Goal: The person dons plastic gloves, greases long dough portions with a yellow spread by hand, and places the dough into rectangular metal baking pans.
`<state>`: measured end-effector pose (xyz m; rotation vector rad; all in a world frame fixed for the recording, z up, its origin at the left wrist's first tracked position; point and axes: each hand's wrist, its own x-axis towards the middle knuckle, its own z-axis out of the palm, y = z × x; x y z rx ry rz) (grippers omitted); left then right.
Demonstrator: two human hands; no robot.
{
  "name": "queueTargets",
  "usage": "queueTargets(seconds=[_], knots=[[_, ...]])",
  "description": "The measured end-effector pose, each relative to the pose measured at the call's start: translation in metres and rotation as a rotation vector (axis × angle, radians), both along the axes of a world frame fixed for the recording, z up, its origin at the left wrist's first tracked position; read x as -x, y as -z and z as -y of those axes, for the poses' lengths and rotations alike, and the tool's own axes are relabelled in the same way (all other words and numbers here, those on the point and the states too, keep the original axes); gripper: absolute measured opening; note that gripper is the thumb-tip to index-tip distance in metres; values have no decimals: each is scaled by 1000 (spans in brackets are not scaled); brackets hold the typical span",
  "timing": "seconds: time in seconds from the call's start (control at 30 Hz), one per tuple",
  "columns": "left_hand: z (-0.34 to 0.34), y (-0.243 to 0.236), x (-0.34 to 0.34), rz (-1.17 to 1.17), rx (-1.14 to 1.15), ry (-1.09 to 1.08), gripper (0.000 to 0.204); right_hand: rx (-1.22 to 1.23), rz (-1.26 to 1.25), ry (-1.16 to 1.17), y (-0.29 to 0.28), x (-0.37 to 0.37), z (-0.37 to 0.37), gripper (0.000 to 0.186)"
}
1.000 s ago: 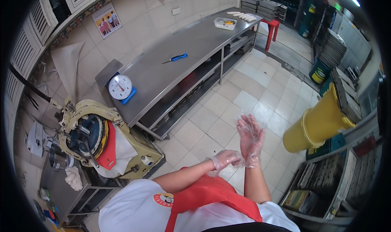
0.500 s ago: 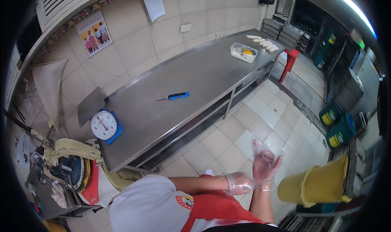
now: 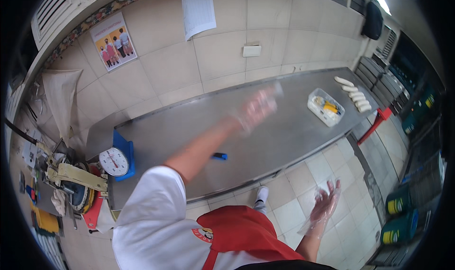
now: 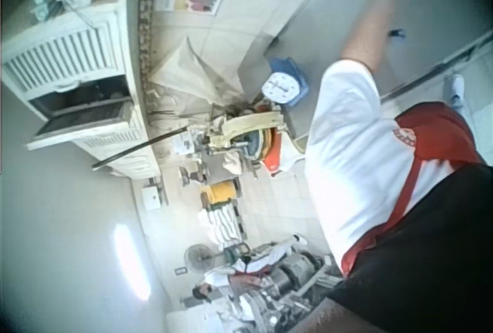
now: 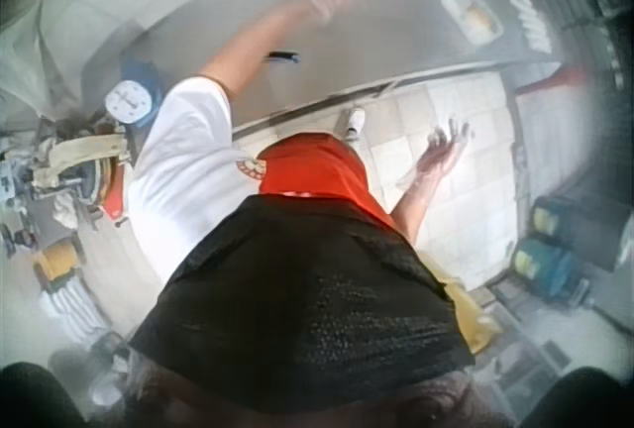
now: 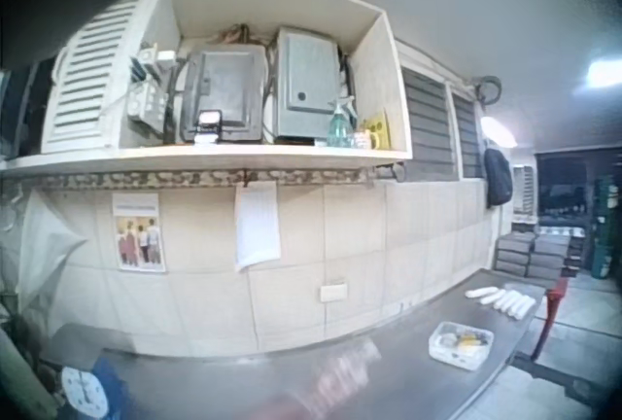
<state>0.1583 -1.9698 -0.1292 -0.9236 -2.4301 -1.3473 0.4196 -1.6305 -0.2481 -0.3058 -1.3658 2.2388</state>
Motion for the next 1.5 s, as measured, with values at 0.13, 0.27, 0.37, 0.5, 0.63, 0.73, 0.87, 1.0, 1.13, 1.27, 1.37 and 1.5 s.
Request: queueTargets(seconds=[0.13,0.27,0.37,0.5,0.63,0.73,0.87,1.0,1.13,1.27,1.37,1.5], knots=[[80,-79,182,-183,-100,-569,56,35,252,-13,40,93,-36,78],[202,-110,277,-198,-142,-926,53,11,280,-196,39,202,-37,61],[268,-124,291,6,-315,-937,51,-125,278,-323,10,270,-38,49],[318,-145,300,168,-216,-1011,59,-277,295,-389,-3,324,-46,41],[346,-142,302,62,-81,-1157,68,-336,325,-471,24,343,-53,38],[340,-148,316,141,-73,-1092,72,-322,355,-473,31,341,-45,32],[347,-149,322,113,-56,-1086,72,-357,395,-507,25,330,-16,29],[350,-149,316,105,-82,-1025,69,-363,355,-485,14,307,16,29],[353,-157,314,99,-57,-935,63,-360,369,-471,23,279,19,31],[345,-160,314,85,-22,-939,56,-366,342,-401,26,252,25,29],[348,-164,310,95,-7,-883,53,-379,387,-410,27,237,25,31],[347,-161,305,144,-126,-785,51,-328,364,-401,27,221,30,29]])
